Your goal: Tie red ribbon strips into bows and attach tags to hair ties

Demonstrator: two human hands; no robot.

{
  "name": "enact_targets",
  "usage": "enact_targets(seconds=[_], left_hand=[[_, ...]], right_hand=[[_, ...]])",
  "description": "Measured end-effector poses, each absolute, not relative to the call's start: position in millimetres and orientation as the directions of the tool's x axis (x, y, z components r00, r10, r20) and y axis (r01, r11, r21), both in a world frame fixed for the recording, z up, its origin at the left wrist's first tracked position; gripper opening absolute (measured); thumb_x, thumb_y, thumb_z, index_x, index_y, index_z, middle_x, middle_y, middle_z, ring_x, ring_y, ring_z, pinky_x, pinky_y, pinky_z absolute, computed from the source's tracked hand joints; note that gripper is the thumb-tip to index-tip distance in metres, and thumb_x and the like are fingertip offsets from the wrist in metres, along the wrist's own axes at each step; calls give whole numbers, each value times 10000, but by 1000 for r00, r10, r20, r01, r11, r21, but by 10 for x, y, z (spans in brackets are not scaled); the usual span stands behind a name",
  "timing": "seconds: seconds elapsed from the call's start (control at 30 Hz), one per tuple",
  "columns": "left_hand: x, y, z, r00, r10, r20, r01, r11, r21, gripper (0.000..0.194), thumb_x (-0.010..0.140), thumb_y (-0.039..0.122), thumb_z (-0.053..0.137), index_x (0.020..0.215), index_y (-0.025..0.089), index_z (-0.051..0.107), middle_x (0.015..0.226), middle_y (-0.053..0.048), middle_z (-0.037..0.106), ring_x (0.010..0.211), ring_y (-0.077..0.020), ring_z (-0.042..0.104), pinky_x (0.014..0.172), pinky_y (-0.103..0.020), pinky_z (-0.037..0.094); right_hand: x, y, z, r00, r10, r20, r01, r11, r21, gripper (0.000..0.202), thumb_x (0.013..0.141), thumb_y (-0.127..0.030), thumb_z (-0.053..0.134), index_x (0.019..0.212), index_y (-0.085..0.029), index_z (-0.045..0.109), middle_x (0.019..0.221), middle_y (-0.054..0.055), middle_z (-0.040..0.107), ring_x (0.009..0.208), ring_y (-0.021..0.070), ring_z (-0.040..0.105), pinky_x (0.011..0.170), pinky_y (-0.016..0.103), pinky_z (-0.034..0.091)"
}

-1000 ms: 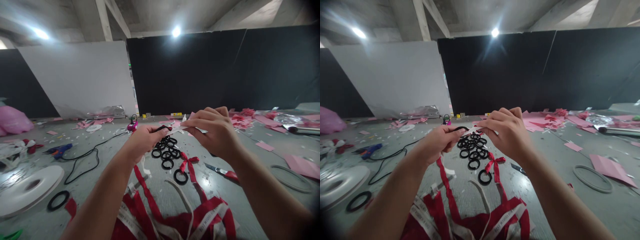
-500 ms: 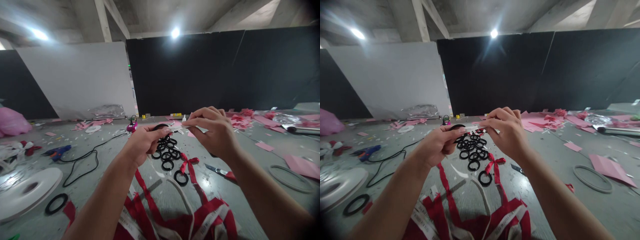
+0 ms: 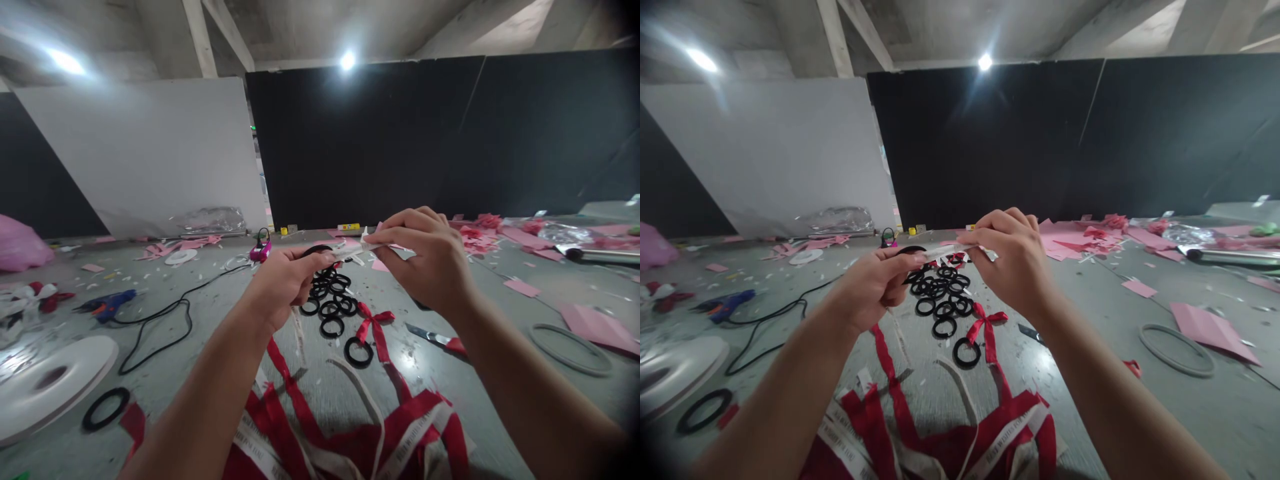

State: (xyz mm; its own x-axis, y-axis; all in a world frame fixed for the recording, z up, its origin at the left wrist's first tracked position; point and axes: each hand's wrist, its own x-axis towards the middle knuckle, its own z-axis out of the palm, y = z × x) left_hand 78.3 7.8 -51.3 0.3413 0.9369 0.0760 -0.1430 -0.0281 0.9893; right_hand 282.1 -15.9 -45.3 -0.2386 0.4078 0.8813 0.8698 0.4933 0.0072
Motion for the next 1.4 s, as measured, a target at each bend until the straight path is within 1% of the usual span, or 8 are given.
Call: enact_targets(seconds=[0.2,0.6,0.8,0.93,1.0,1.07,1.17,1.4], left_hand=[[809,42,-508,294,952,84,-74,-65,995,216,667,312,787,803,162,710,469,94,364,357,-17,190,349,-210,91],[825,58,-543,202,959,199,50,-213,976,249,649,370,804,774,164,743,490,73,429,422,-31,243,418,-201,203],[819,77,-571,171,953,250,214,-284,935,254,665,398,764,741,159,724,538,49,487,467,-57,337,451,-202,250],[754,116,-565,109,942,316,396,-333,856,259,703,412,705,780,167,738,585,25,550,518,-94,417,479,-224,284],[689,144,-541,38,926,375,470,-348,811,239,715,397,685,753,165,728,562,26,532,506,-98,397,475,-238,265],[616,171,-513,-21,907,420,503,-354,789,232,721,398,677,718,168,709,549,27,513,502,-101,376,472,-250,248],[524,206,-490,-61,897,437,495,-353,794,249,731,422,666,661,183,659,519,35,466,491,-103,345,467,-267,230],[466,242,-504,-74,888,454,466,-372,803,294,743,435,653,599,196,563,485,57,324,471,-95,249,467,-279,180]], right_hand=[[2797,-208,-423,-238,367,899,856,516,16,209,837,-121,598,843,-266,749,863,35,707,804,217,597,723,382,415],[2778,-306,-410,-338,263,904,848,501,172,209,896,-189,589,827,-314,742,852,9,715,814,213,605,753,401,391],[2878,-226,-385,-336,348,875,860,493,135,218,901,-220,587,799,-320,751,849,17,707,854,224,595,777,416,380],[3153,67,-499,-348,545,763,845,535,3,167,920,-322,561,915,-274,721,1011,27,687,974,222,597,875,393,402],[3392,268,-667,-153,712,685,917,361,-171,352,912,-392,548,1217,-228,606,1228,87,612,1141,252,550,941,395,407],[3644,446,-914,204,888,412,960,-99,-262,632,858,-466,589,1415,-226,414,1395,140,484,1280,301,451,995,421,381],[3924,615,-1337,431,883,188,887,-375,-271,795,684,-508,738,1311,-71,519,1256,297,545,1161,457,524,884,541,432],[4029,744,-1766,539,835,108,821,-493,-288,605,638,-491,719,1091,-99,643,1147,271,597,1123,449,535,853,509,445]])
